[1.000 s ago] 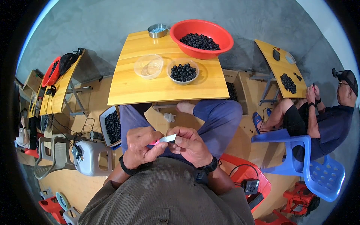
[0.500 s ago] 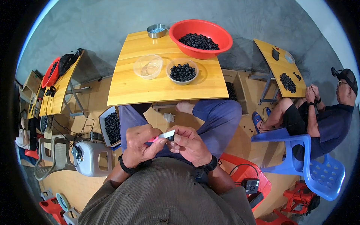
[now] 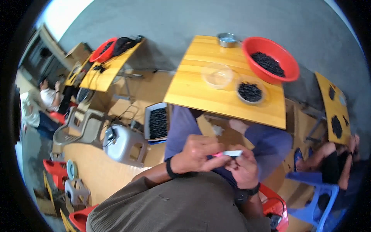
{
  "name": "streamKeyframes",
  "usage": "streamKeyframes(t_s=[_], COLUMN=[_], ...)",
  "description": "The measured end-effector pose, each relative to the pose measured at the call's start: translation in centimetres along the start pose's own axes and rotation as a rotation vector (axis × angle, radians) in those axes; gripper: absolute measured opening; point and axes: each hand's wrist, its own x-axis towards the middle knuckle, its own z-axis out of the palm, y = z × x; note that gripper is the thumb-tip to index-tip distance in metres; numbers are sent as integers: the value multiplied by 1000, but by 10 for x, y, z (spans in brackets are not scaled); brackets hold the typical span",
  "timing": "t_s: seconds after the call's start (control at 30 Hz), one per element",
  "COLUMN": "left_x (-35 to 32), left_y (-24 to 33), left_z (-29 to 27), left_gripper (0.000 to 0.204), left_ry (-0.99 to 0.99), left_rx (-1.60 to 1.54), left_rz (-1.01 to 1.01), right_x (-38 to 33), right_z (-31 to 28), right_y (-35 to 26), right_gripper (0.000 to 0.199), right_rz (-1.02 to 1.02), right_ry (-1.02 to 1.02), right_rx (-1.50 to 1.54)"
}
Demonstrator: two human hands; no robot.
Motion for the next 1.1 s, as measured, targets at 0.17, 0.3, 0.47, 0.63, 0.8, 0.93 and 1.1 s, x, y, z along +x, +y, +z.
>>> streamKeyframes(t_s=[0.17, 0.3, 0.47, 0.63, 0.8, 0.93, 1.1], left_x=[-10, -12, -8, -17, -15, -6, -9], left_y=[-1, -5, -3, -5, 9, 9, 11], left_z=[1, -3, -6, -1, -4, 2, 10], left_gripper=[24, 28, 33, 32, 31, 29, 30], left_ry=[-28, -13, 43, 21, 77, 53, 91], left_rx=[48, 42, 45, 25, -11, -8, -27], left_rz=[-2, -4, -51, -69, -99, 25, -90], right_x=[13, 17, 6, 7, 17, 4, 5], right_z=[2, 5, -7, -25, -48, -76, -31], right_y=[0, 3, 2, -12, -32, -13, -18], right_gripper=[33, 31, 35, 27, 16, 41, 36], right_rz=[-71, -80, -22, -172, -185, -54, -23], right_ry=[-79, -78, -23, 45, -167, -99, -146], right_rx=[-82, -91, -88, -39, -52, -66, -63])
